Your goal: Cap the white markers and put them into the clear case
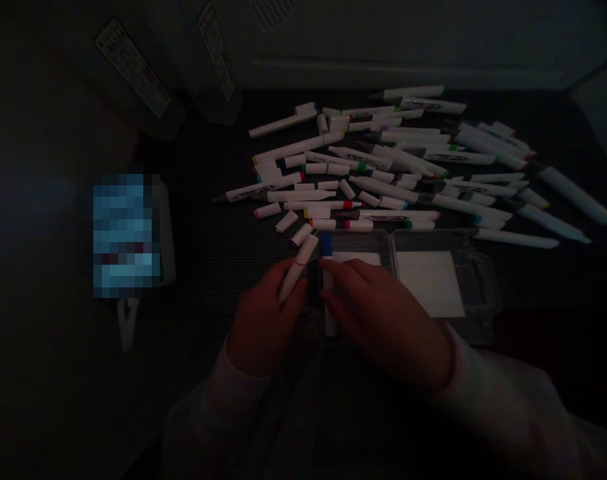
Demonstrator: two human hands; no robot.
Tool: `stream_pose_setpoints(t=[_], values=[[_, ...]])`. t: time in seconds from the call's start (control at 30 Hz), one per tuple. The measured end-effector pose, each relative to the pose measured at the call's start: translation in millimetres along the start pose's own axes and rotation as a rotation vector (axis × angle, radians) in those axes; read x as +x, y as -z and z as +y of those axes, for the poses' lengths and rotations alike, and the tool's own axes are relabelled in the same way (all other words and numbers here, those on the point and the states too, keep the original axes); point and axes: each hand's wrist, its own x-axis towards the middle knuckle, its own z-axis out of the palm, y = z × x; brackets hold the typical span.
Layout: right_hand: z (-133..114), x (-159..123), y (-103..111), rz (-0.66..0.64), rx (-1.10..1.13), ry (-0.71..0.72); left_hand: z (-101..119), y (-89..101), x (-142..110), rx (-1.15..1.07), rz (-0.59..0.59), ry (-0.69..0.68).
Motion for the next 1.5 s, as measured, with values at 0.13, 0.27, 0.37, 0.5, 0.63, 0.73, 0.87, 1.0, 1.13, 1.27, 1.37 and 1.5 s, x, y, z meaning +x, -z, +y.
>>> stream_pose_setpoints(t=[0.13, 0.27, 0.37, 0.5, 0.63, 0.73, 0.87, 1.0, 1.13, 1.27, 1.37, 1.5], values=[[-3, 7, -2, 0.019, 0.068, -0.121, 0, 0.7, -1, 0.007, -0.014, -0.02], [-5, 8, -2, 0.007, 0.191, -0.195, 1, 1.0, -1, 0.014, -0.019, 0.004], [-3, 8, -3, 0.015, 0.291, -0.2, -1, 0.4, -1, 0.016, -0.008, -0.002], [5, 7, 0, 0.023, 0.646, -0.262, -2, -0.4, 0, 0.0, 0.012, -0.012], [8, 5, 7, 0.001, 1.112, -0.325, 0, -0.7, -1, -0.029, 0.057, 0.009], [7, 3, 12, -0.052, 1.314, -0.341, 3, 0.1, -6, -0.111, 0.135, 0.037], [6, 2, 17, -0.097, 1.395, -0.297, 11, 3.6, -16, -0.255, 0.074, 0.05], [8, 3, 22, -0.029, 1.337, -0.271, 21, 6.0, -24, -0.347, -0.14, 0.0], [12, 0, 23, -0.005, 1.275, -0.262, 28, 1.6, -30, -0.298, -0.234, -0.073], [20, -3, 23, 0.088, 1.255, -0.26, 30, -7.1, -40, -0.229, -0.249, -0.086], [24, -1, 25, 0.172, 1.215, -0.222, 29, -8.7, -44, -0.219, -0.278, -0.093], [25, 8, 27, 0.198, 1.129, -0.21, 21, -1.8, -42, -0.186, -0.129, -0.025]])
